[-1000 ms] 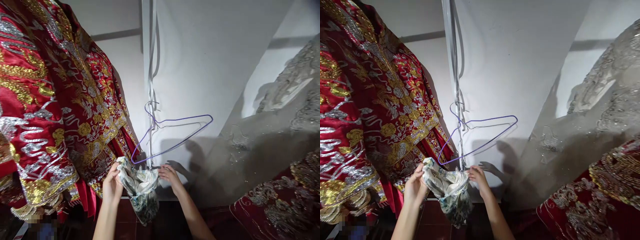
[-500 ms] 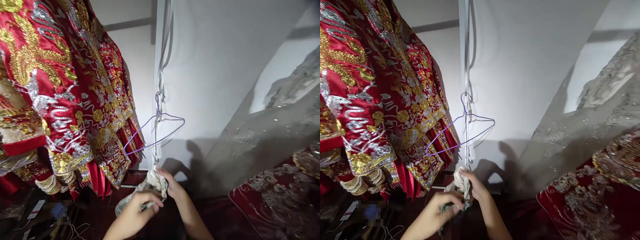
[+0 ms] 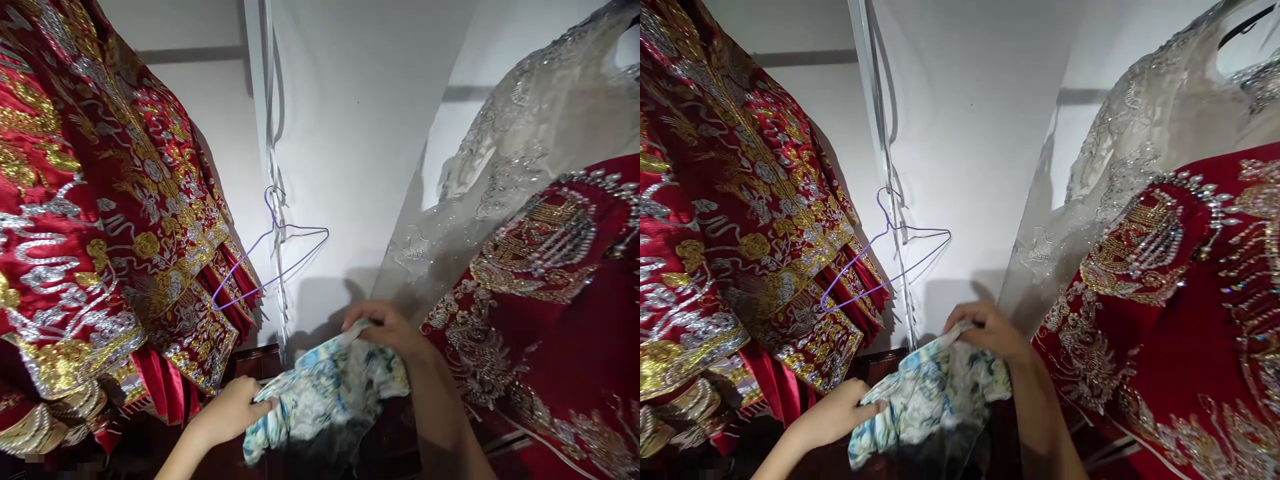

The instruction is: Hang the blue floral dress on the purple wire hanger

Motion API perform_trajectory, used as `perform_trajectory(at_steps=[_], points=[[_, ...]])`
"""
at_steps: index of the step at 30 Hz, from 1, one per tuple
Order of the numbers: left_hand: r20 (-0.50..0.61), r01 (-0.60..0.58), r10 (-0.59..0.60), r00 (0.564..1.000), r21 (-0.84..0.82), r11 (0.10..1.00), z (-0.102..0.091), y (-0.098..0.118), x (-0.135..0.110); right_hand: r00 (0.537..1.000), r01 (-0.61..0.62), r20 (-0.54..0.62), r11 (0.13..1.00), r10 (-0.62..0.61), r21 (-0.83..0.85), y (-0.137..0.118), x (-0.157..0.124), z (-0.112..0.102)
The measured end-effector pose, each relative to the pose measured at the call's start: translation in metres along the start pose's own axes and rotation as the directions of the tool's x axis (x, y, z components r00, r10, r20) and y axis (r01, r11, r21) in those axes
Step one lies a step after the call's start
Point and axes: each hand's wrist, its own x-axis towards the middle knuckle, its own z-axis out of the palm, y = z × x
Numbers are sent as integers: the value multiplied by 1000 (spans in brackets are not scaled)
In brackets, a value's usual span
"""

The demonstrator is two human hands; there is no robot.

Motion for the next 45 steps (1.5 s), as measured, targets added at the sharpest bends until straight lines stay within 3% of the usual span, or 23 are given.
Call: perform_trajectory(at_steps=[2, 4, 8, 11, 14, 16, 21, 23, 25, 28, 31, 33, 36, 37, 42, 45], points=[[-23, 48, -48, 999, 27, 998, -16, -2, -7, 963, 70, -262, 997, -58, 36, -7, 17, -15], [-72, 41, -39, 997, 28, 999, -31, 1, -16, 927, 62, -371, 998, -47, 26, -7, 47, -17], [-266, 100, -50, 963, 179, 979, -55, 6, -35, 936, 7, -351, 998, -26, -55, 25, 118, 12], [-320, 149, -53, 946, 283, 947, -72, 1, -40, 942, -19, -334, 985, -39, -170, 57, 145, 31], [-378, 177, -53, 924, 303, 937, -91, -9, -37, 945, -17, -323, 979, -50, -202, 75, 144, 29], [-460, 164, -3, 888, 310, 936, -104, -12, -32, 945, -12, -320, 974, -63, -225, 79, 136, 18], [-598, -115, 292, 747, 317, 942, -131, -1, -17, 934, 34, -319, 930, -161, -367, 72, 118, -1], [-670, -200, 294, 682, 216, 956, -141, 7, -5, 953, 33, -265, 919, -147, -392, 68, 110, 2], [-713, -289, 249, 656, 68, 955, -154, 14, 10, 972, 1, -218, 930, -87, -368, 64, 103, 11], [-690, -406, 234, 684, -94, 909, -175, 21, 29, 975, -29, -219, 941, -48, -337, 57, 92, 26], [-639, -449, 238, 732, -189, 873, -189, 22, 36, 962, -4, -259, 942, -89, -337, 52, 85, 23], [-613, -470, 225, 757, -272, 840, -192, 21, 36, 914, 14, -385, 958, -127, -285, 51, 86, 6], [-612, -453, 135, 780, -402, 795, -190, 18, 37, 807, 39, -579, 989, -117, -145, 52, 98, -34], [-611, -437, 95, 786, -440, 785, -190, 17, 38, 803, 22, -590, 994, -81, -107, 53, 104, -47], [-589, -397, 40, 807, -491, 776, -190, 21, 47, 937, -120, -340, 988, 81, -95, 53, 130, -82], [-630, -419, 76, 773, -417, 807, -193, 19, 56, 973, -172, -180, 976, 146, -138, 42, 130, -93]])
